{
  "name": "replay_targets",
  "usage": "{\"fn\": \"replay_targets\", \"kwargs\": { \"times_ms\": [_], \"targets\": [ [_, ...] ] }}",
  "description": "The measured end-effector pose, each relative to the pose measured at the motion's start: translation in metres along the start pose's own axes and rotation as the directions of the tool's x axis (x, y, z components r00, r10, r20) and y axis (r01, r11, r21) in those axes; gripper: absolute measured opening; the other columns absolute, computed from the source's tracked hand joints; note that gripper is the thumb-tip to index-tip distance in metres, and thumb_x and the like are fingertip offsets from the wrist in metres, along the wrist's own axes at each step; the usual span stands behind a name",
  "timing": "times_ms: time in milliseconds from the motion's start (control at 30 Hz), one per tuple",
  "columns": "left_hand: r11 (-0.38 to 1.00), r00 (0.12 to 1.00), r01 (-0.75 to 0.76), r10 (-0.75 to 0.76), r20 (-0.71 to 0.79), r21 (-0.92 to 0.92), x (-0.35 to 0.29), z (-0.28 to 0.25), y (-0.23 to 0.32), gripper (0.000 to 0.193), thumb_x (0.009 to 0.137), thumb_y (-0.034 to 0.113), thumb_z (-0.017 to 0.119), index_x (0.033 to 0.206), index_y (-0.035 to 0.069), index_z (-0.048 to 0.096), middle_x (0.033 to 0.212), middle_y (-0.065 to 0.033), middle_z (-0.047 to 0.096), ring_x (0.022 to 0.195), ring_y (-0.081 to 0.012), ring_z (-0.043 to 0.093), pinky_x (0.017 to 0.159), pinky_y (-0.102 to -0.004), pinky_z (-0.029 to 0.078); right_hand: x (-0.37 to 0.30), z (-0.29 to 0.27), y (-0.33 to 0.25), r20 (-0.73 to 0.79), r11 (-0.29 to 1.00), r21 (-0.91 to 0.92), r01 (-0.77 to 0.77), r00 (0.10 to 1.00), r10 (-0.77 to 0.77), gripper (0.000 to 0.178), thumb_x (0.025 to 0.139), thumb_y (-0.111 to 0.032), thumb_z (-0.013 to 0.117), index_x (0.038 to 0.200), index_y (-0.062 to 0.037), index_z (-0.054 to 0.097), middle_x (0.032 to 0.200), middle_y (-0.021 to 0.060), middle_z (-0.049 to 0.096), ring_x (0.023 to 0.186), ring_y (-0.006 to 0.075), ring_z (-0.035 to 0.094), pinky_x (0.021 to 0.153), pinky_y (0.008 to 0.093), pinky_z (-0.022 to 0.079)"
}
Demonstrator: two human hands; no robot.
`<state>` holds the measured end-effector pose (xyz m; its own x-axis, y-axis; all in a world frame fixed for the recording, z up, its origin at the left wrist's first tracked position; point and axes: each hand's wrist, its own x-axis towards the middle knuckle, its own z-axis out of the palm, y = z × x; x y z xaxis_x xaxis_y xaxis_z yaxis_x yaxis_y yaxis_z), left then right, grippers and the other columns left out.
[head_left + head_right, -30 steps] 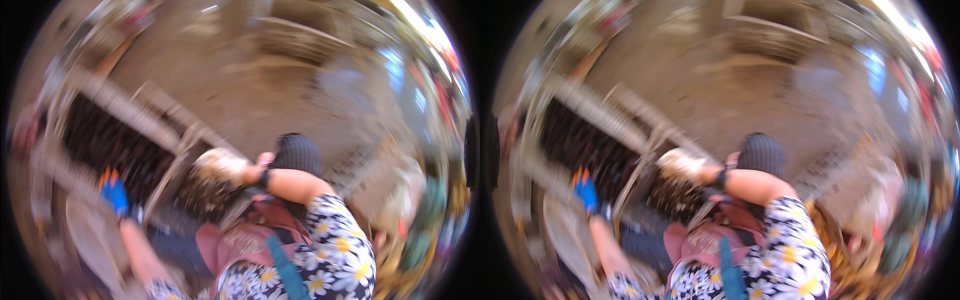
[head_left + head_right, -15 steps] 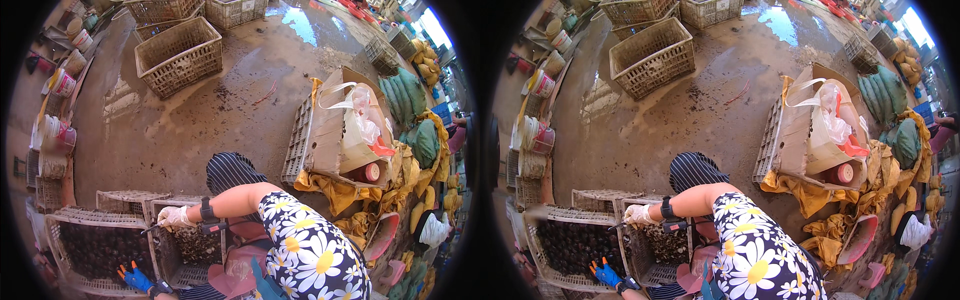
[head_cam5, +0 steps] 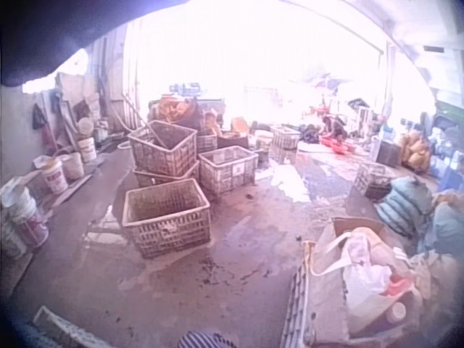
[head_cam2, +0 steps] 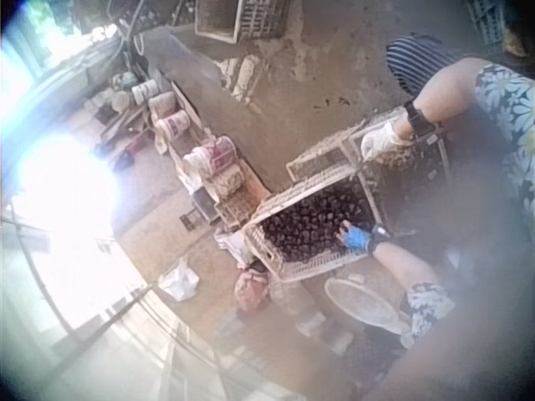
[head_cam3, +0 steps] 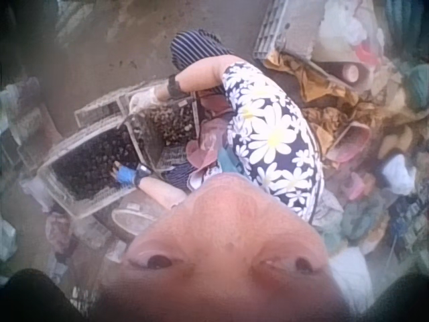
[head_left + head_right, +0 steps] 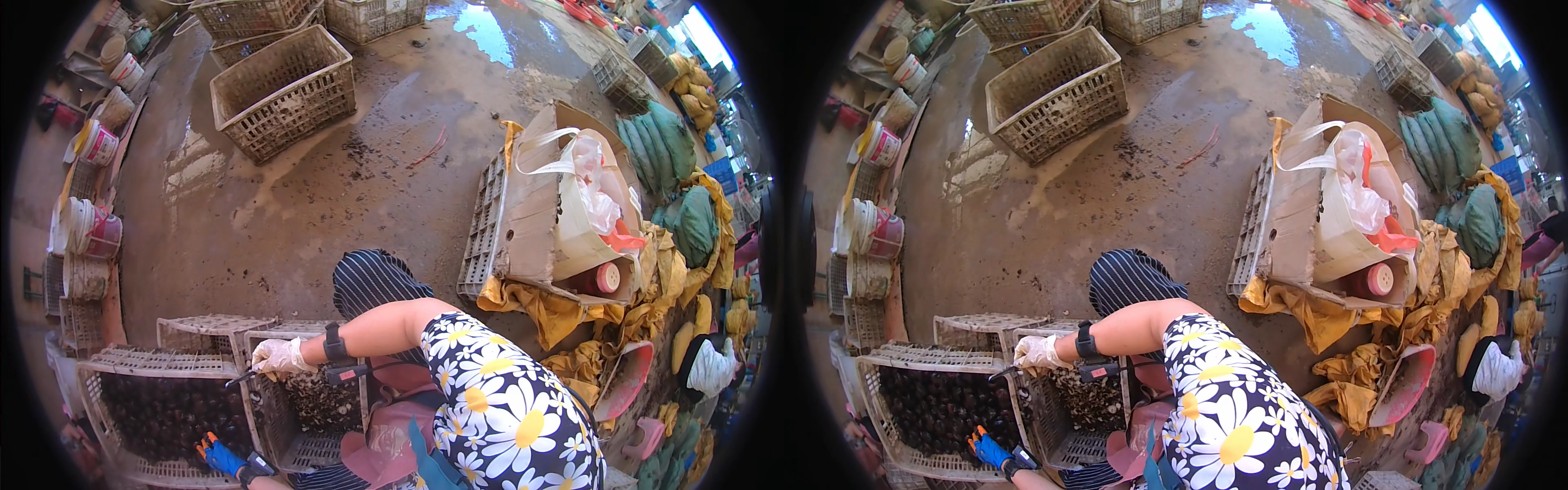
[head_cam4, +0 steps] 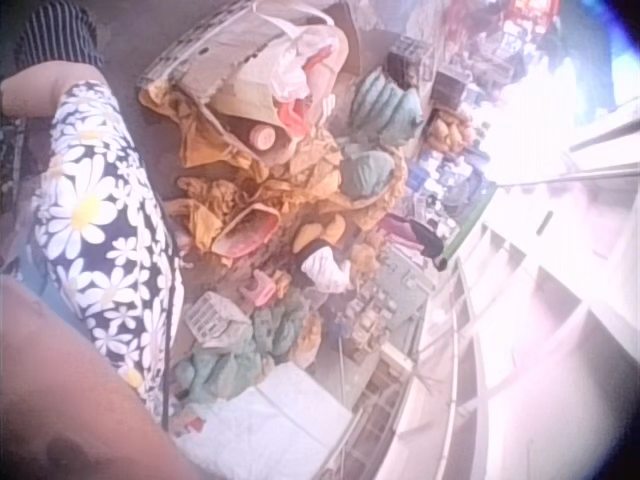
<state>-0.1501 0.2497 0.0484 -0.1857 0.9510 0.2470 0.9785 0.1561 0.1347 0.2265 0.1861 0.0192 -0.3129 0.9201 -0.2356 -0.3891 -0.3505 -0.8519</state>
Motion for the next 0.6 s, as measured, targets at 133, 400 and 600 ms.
{"fn": "replay_targets", "kwargs": {
  "times_ms": [133, 400, 600],
  "targets": [
    [0.997, 0.995, -0.02, 0.026, -0.095, 0.071, 0.0, 0.004, -0.008, 0.041, 0.08, 0.034, 0.061, 0.101, -0.002, 0.062, 0.113, -0.0233, 0.054, 0.106, -0.0321, 0.051, 0.092, -0.036, 0.039, -0.003, -0.002, -0.006, 0.019, 0.998, -0.045, -0.031, 0.999, 0.032, 0.017, 0.085, -0.022, 0.055, 0.086, -0.0048, 0.059, 0.053, 0.0039, 0.056, 0.042, 0.0122, 0.05, 0.04, 0.0252, 0.041],
    [0.765, 0.97, -0.188, 0.046, -0.239, -0.616, -0.032, -0.017, 0.013, 0.04, 0.081, 0.008, 0.062, 0.118, 0.0, 0.049, 0.108, -0.0118, 0.057, 0.091, -0.0196, 0.052, 0.084, -0.0308, 0.043, -0.004, -0.004, 0.003, -0.067, 0.998, 0.008, 0.069, 0.995, -0.068, 0.016, 0.083, -0.02, 0.055, 0.079, -0.0052, 0.061, 0.055, 0.0027, 0.057, 0.045, 0.0121, 0.05, 0.043, 0.026, 0.039],
    [0.023, 0.876, 0.468, 0.118, 0.467, -0.883, -0.135, -0.042, 0.086, 0.05, 0.083, -0.003, 0.053, 0.13, 0.004, 0.038, 0.118, -0.0077, 0.051, 0.099, -0.0127, 0.05, 0.083, -0.023, 0.042, -0.016, 0.008, -0.001, -0.065, 0.974, -0.227, -0.012, 0.998, -0.003, 0.012, 0.082, -0.016, 0.057, 0.083, -0.0039, 0.058, 0.06, 0.0018, 0.056, 0.051, 0.0096, 0.05, 0.047, 0.0246, 0.04]
  ]
}}
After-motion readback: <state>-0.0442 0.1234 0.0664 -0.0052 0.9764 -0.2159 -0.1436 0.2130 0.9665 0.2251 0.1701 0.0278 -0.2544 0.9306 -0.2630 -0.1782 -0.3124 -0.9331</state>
